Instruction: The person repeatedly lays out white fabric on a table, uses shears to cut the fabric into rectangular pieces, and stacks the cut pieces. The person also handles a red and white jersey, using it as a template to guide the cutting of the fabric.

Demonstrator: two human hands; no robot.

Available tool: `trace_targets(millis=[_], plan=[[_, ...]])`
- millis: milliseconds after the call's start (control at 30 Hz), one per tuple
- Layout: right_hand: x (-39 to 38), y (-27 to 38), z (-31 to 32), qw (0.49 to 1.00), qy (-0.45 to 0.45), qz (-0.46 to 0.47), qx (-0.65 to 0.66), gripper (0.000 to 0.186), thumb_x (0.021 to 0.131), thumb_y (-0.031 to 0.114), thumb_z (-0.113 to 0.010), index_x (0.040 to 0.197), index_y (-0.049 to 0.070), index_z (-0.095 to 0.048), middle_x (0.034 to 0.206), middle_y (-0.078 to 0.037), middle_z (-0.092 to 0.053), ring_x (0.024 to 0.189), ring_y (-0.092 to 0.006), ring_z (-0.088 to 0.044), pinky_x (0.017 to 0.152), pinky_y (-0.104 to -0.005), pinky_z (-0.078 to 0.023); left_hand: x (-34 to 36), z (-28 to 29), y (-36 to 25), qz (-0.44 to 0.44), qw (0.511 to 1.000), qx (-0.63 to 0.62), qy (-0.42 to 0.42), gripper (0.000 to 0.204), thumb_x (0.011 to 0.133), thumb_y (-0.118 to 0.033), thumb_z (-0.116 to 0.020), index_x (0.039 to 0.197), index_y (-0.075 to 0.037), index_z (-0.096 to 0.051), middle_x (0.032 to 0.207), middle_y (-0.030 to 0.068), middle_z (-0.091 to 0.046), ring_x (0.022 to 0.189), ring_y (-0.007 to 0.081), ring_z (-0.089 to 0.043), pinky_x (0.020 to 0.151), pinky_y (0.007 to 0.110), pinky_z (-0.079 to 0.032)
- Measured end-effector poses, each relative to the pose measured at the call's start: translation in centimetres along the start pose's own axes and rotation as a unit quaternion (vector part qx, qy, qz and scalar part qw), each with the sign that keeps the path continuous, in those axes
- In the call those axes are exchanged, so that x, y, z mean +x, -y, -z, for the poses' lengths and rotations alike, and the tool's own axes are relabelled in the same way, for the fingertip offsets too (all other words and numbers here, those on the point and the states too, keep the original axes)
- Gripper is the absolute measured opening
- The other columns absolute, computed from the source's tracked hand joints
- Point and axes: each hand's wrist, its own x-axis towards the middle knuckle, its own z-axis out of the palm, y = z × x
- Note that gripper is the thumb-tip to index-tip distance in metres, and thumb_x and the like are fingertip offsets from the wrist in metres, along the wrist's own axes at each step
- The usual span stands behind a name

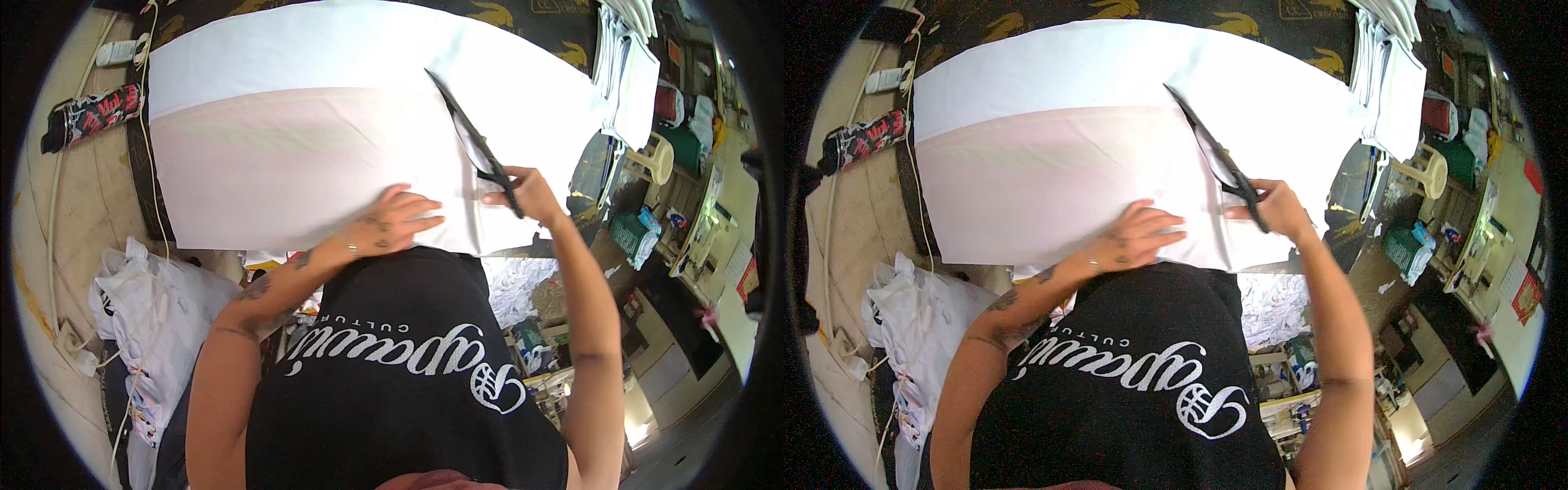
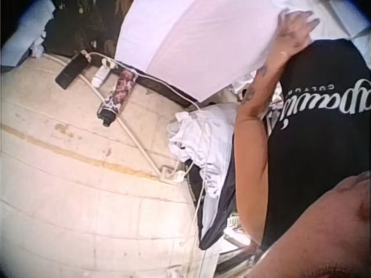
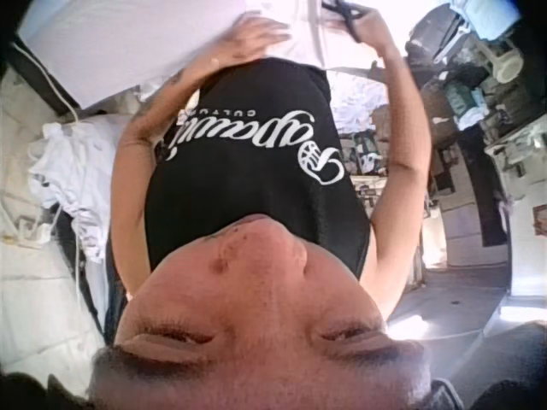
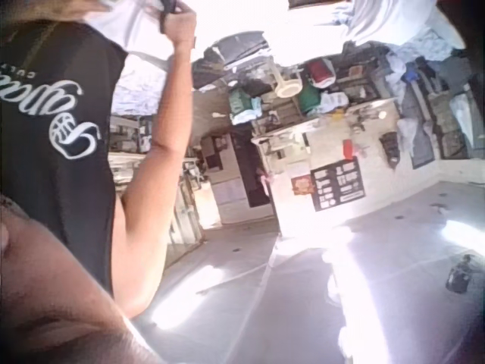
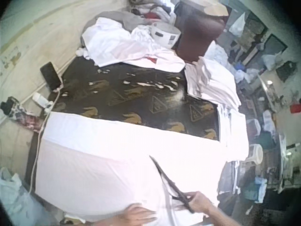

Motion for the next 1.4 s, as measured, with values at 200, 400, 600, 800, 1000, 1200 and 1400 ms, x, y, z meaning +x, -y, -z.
trace_targets(millis=[200,400,600,800,1000,1200,1400], plan=[[2.4,5.1,15.9,0.967,0.135,-0.007,-0.217,0.084,0.066,0.032,-0.101,0.134,0.002,-0.064,0.099,-0.012,-0.077,0.09,-0.022,-0.07,0.084,-0.0365,-0.053,-13.9,13.0,4.9,0.269,0.853,0.277,-0.352,0.051,0.094,-0.003,-0.062,0.145,-0.001,-0.058,0.148,0.0215,-0.056,0.138,0.0402,-0.05,0.116,0.051,-0.039],[8.3,9.6,14.4,0.92,0.151,0.182,-0.314,0.085,0.064,0.039,-0.101,0.133,0.004,-0.066,0.104,-0.015,-0.077,0.096,-0.0281,-0.072,0.089,-0.0386,-0.054,-23.2,13.1,5.7,0.42,0.796,0.386,-0.203,0.065,0.101,-0.036,-0.058,0.157,-0.005,-0.047,0.163,0.0237,-0.037,0.15,0.0427,-0.033,0.123,0.059,-0.022],[9.6,13.5,12.4,0.944,0.138,0.008,-0.301,0.083,0.059,0.019,-0.104,0.131,0.0,-0.068,0.103,-0.009,-0.079,0.095,-0.0197,-0.074,0.088,-0.0335,-0.056,-21.8,12.1,5.6,0.426,0.783,0.378,-0.251,0.072,0.099,-0.045,-0.059,0.159,-0.008,-0.046,0.165,0.0262,-0.034,0.153,0.0437,-0.03,0.123,0.062,-0.019],[10.4,17.8,8.8,0.939,0.192,0.013,-0.285,0.109,0.055,0.038,-0.105,0.145,0.0,-0.057,0.119,-0.02,-0.074,0.114,-0.0326,-0.07,0.103,-0.0403,-0.052,-22.1,12.8,5.4,0.413,0.794,0.377,-0.238,0.075,0.093,-0.043,-0.064,0.158,-0.009,-0.047,0.165,0.0259,-0.034,0.152,0.0441,-0.031,0.121,0.062,-0.021],[9.5,20.2,6.2,0.912,0.121,0.194,-0.34,0.083,0.06,0.04,-0.103,0.123,-0.004,-0.072,0.1,-0.021,-0.078,0.094,-0.0302,-0.076,0.087,-0.0375,-0.056,-22.0,12.6,5.3,0.44,0.782,0.371,-0.238,0.08,0.088,-0.045,-0.068,0.157,-0.009,-0.049,0.164,0.0254,-0.035,0.15,0.0454,-0.033,0.12,0.062,-0.021],[11.2,22.7,3.9,0.934,0.163,0.076,-0.308,0.084,0.059,0.041,-0.104,0.124,0.0,-0.071,0.096,-0.015,-0.079,0.089,-0.0225,-0.077,0.087,-0.0346,-0.058,-21.6,13.8,4.7,0.431,0.802,0.332,-0.245,0.079,0.085,-0.038,-0.073,0.156,-0.011,-0.05,0.165,0.0243,-0.035,0.15,0.0442,-0.034,0.122,0.061,-0.021],[11.2,25.4,1.1,0.94,0.183,0.125,-0.258,0.082,0.058,0.048,-0.102,0.12,0.003,-0.075,0.094,-0.017,-0.079,0.092,-0.0311,-0.077,0.087,-0.04,-0.057,-17.9,16.2,2.5,0.493,0.796,0.266,-0.229,0.071,0.084,-0.03,-0.077,0.149,-0.014,-0.056,0.157,0.02,-0.043,0.145,0.0422,-0.039,0.118,0.061,-0.028]])
